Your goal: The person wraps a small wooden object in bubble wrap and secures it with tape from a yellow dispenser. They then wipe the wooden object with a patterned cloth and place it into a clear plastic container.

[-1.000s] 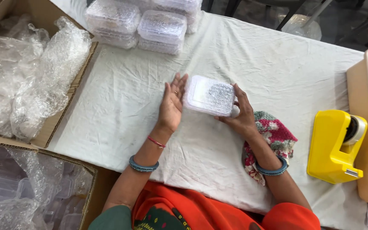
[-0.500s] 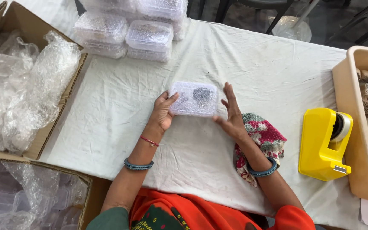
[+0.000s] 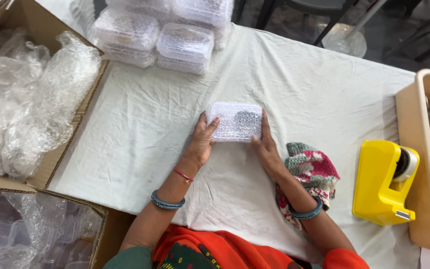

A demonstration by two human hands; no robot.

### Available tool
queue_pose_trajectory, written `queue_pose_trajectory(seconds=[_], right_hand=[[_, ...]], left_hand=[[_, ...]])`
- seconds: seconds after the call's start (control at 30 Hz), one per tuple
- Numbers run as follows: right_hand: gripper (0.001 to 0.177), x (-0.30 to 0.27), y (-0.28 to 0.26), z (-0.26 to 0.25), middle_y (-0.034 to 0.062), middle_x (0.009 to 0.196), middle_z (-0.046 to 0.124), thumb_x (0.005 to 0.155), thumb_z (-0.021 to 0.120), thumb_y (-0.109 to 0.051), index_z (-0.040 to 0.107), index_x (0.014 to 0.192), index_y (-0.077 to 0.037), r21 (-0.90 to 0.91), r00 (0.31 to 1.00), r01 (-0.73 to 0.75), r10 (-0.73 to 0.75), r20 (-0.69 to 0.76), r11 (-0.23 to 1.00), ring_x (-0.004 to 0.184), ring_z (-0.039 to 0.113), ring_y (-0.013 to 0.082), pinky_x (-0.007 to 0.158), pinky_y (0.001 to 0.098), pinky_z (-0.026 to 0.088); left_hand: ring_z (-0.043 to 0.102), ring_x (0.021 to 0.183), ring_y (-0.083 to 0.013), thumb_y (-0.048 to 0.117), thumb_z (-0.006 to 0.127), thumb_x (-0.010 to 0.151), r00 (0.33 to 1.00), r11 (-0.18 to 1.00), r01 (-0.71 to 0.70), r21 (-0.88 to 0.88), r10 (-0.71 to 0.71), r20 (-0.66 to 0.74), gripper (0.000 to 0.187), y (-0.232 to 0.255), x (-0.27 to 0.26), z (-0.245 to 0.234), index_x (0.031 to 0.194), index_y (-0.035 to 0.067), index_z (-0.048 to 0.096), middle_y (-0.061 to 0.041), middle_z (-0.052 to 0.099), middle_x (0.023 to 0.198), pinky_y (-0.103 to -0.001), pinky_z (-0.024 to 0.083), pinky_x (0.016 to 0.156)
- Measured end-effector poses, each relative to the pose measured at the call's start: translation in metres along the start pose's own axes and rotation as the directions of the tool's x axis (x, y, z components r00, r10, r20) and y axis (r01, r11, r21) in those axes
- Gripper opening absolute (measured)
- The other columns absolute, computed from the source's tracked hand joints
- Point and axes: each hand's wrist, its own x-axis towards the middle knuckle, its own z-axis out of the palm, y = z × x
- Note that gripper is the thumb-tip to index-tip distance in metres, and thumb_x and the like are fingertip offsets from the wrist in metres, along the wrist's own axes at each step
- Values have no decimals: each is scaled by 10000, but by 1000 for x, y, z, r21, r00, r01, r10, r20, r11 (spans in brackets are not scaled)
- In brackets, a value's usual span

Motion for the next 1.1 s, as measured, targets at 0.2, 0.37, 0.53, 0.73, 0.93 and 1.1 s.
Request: queue_pose_trajectory(seconds=[0.2,0.37,0.53,0.73,0.93,1.1], right_hand=[[689,23,-18,-6,183,1475,502,989,578,-310,304,1571,-63,399,915,-340,397,-66,852,1309,536,283,1017,453,527],[448,47,0,-9,107,1145,664,1041,642,-285,571,1307,67,543,938,-323,338,76,775,962,662,202,789,389,599],[405,99,-26,0,117,1093,720,1018,608,-296,616,1254,33,627,948,-278,314,56,728,923,728,187,742,335,618],[504,190,-84,27,217,1063,694,1042,654,-316,591,1325,96,588,978,-160,208,-14,793,870,701,243,743,342,633],[539,281,-129,94,175,1133,645,948,727,-338,586,1284,59,587,974,-187,227,5,788,841,693,207,689,296,649],[551,304,-127,100,185,1134,647,935,766,-326,612,1237,109,604,972,-183,236,-9,775,878,740,249,700,315,675]], left_hand=[[594,1247,-160,197,744,930,999,998,17,57,-20,42,582,16,14,-10,1454,102,510,-58,622,1366,-355,508,1020],[615,1202,-158,391,687,939,998,997,46,-56,-44,41,606,62,13,-13,1461,136,514,-40,620,1344,-376,519,985],[641,1136,-177,564,581,956,997,988,67,-136,-73,-39,652,73,22,-55,1459,155,507,-49,624,1267,-386,536,971],[679,1043,-179,520,571,960,999,994,-17,108,22,-46,587,75,10,-85,1365,95,578,-71,724,1164,-344,544,922],[690,916,-150,404,602,1006,997,969,-26,246,42,-60,431,60,17,-94,1236,45,663,-72,742,1009,-309,577,847],[703,900,-130,373,571,1023,999,955,-2,295,15,-43,397,70,10,-90,1208,36,672,-59,742,987,-301,590,842]])
